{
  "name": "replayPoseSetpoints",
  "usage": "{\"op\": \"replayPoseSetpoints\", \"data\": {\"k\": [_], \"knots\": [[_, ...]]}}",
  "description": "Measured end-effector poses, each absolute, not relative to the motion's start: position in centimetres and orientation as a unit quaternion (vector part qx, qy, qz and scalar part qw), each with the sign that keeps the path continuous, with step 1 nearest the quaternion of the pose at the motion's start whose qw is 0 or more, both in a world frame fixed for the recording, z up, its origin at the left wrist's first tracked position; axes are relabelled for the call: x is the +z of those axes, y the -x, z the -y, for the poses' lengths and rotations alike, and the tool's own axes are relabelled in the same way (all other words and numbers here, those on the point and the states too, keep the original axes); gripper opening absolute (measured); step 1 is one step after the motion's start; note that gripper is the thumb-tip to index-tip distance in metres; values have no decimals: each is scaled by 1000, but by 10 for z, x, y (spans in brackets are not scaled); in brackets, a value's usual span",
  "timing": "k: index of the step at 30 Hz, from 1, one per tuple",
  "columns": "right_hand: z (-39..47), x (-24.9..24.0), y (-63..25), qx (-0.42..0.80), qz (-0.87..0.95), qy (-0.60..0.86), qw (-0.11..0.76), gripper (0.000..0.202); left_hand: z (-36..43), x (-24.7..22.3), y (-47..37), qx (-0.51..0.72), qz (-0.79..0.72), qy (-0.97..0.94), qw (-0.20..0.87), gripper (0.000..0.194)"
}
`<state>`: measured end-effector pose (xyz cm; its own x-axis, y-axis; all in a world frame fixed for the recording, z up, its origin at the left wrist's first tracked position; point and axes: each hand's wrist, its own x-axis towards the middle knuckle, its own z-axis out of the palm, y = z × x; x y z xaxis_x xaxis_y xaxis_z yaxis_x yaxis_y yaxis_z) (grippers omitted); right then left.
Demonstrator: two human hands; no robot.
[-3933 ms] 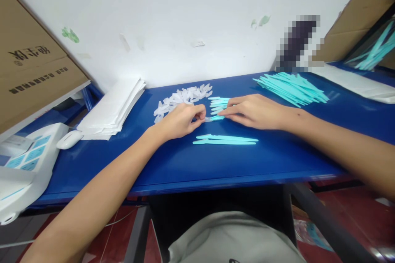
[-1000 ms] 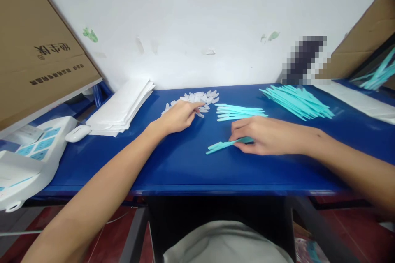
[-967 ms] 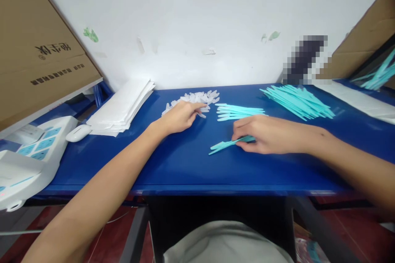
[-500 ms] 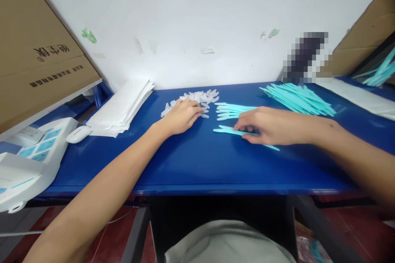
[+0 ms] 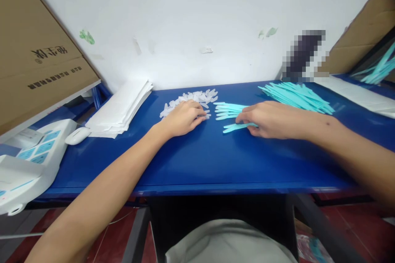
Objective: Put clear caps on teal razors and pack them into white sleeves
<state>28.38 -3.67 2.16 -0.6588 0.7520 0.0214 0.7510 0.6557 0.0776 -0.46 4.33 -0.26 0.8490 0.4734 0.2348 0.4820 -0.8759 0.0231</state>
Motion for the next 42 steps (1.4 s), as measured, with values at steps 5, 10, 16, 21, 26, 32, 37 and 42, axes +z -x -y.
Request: {"op": "replayPoseSetpoints", "data": {"k": [5, 10, 16, 21, 26, 32, 37, 42], "knots": [[36, 25, -278, 37, -904, -425, 44, 25, -41, -3, 4, -124, 242, 962, 15, 31], [31, 25, -284, -24, -911, -411, -13, 21, -42, -2, 6, -130, 241, 962, 6, 28], [26, 23, -293, -22, -908, -409, -90, 30, -45, -2, 7, -147, 237, 960, -26, 18], [22, 18, -292, -57, -906, -400, -130, 33, -47, -4, 7, -167, 242, 954, -61, 14], [18, 15, -295, -57, -906, -407, -106, 31, -48, -6, 8, -171, 256, 949, -76, 17], [14, 13, -300, -54, -906, -405, -114, 29, -50, -7, 8, -169, 259, 948, -77, 18], [12, 11, -300, -52, -907, -403, -113, 30, -48, -6, 7, -174, 260, 946, -81, 19], [12, 12, -301, -50, -906, -406, -110, 29, -47, -4, 7, -178, 263, 944, -87, 19]]}}
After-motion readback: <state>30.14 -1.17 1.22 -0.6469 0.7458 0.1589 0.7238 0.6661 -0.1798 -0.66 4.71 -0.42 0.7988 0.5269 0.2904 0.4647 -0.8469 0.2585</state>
